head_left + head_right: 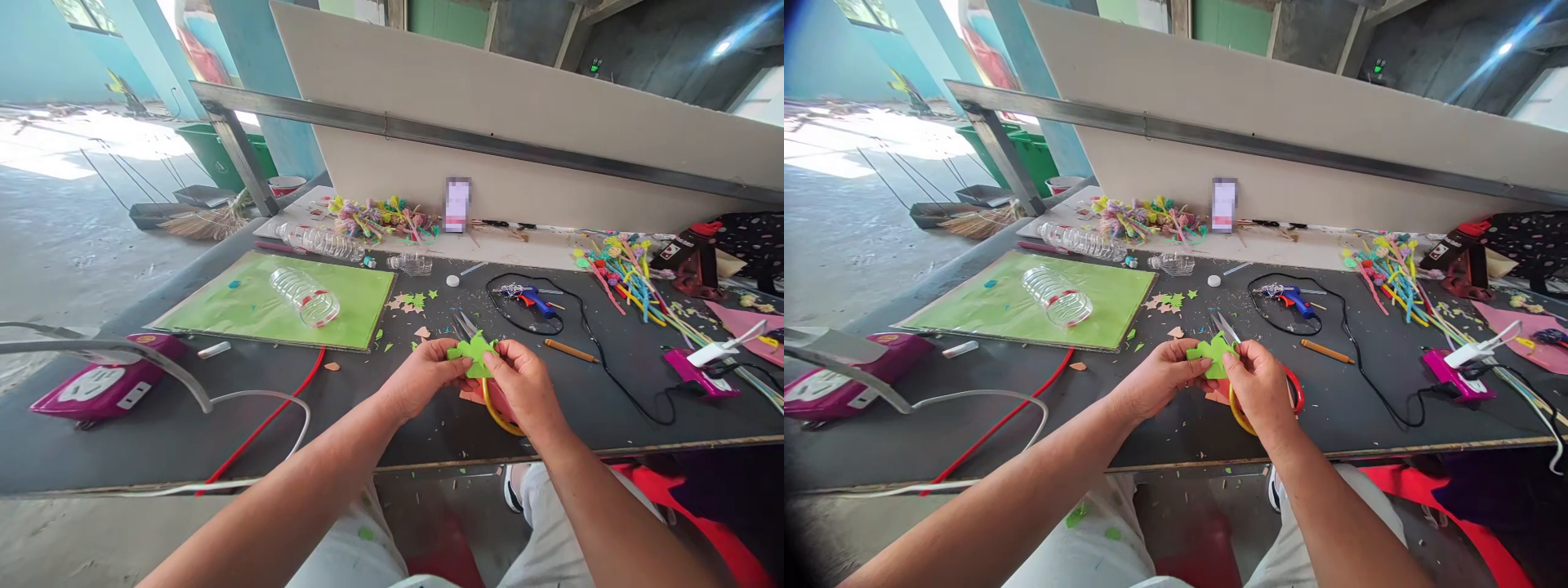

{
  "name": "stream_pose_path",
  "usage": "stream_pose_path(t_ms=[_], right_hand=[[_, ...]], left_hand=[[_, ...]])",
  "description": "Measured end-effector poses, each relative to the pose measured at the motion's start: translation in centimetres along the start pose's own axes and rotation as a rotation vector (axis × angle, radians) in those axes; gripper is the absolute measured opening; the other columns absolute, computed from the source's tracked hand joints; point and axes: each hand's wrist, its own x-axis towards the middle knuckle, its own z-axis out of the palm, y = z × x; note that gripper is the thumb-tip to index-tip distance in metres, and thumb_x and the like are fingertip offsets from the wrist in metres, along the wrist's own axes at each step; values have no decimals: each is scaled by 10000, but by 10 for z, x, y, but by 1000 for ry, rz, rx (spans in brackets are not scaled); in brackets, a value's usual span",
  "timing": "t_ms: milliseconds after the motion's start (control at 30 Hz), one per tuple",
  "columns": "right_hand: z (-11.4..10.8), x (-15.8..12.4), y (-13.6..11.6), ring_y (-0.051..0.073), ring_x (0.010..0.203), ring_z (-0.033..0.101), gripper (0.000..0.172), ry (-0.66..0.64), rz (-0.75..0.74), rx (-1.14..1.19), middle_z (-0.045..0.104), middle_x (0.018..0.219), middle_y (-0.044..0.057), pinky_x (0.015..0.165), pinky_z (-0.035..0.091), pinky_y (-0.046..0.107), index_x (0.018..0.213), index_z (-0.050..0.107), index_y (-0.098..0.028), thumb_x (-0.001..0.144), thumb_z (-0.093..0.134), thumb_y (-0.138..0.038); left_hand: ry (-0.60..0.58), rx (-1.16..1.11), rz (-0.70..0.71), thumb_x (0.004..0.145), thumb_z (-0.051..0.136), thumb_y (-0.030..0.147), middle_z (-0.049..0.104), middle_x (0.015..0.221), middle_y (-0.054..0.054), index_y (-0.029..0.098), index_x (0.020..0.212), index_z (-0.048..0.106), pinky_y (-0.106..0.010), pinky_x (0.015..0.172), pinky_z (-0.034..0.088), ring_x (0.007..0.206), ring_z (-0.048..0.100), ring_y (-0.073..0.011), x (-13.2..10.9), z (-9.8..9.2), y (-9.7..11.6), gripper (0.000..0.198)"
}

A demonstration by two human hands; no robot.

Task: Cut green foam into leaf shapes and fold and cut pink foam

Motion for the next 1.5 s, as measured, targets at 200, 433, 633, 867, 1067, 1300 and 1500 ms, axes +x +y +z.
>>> stream_pose_path(t_ms=[200, 433, 633, 867, 1067, 1300, 1500], right_hand=[[-1, 0, -4, 163, 573, 504, 195, 28, -19, -82, 593, 619, -32, 558, 377, 275, 711, 591, -227, 809, 599, -396], [3, -2, -4, 166, 582, 519, 189, 43, -7, -58, 589, 598, -39, 572, 395, 282, 682, 585, -233, 789, 635, -380], [5, -3, -6, 206, 672, 637, 235, -115, 85, 355, 676, 723, -5, 625, 514, 326, 756, 625, -238, 839, 588, -455], [2, 1, 1, 240, 791, 682, 257, -196, 265, 801, 726, 806, 37, 742, 556, 412, 776, 678, -228, 847, 607, -464], [1, -2, 0, 262, 796, 689, 241, -254, 234, 719, 731, 909, 50, 695, 560, 416, 848, 659, -228, 856, 588, -458], [-3, -4, -3, 249, 774, 701, 145, -321, 222, 663, 725, 871, 34, 672, 574, 394, 833, 647, -220, 828, 668, -364], [-6, -4, 2, 265, 799, 703, 118, -330, 218, 677, 718, 862, 26, 670, 588, 420, 816, 637, -229, 853, 648, -340]], left_hand=[[-13, -44, 0, 693, 761, 282, 695, 755, -39, 129, 819, 678, -300, 705, 539, 659, 655, -148, -1, 1, 0, 215], [23, -33, 20, 695, 762, 332, 673, 724, -30, 120, 807, 679, -245, 624, 511, 629, 626, -128, -2, 5, 0, 254], [65, -31, 28, 682, 767, 326, 687, 708, -29, 125, 772, 674, -249, 606, 511, 567, 616, -118, 1, 2, -2, 240], [62, 2, 57, 714, 744, 318, 678, 703, -25, 119, 774, 674, -236, 589, 500, 571, 607, -112, 0, 1, -3, 219], [75, 41, 79, 719, 738, 316, 673, 685, -23, 122, 760, 672, -229, 580, 481, 565, 594, -110, 0, 2, -3, 209], [35, 28, 78, 725, 738, 334, 649, 677, -15, 121, 763, 659, -241, 610, 487, 602, 597, -118, 1, -1, -5, 231], [5, -13, 58, 730, 740, 309, 657, 707, -19, 119, 789, 661, -242, 626, 481, 613, 607, -117, 0, -2, -6, 213]])
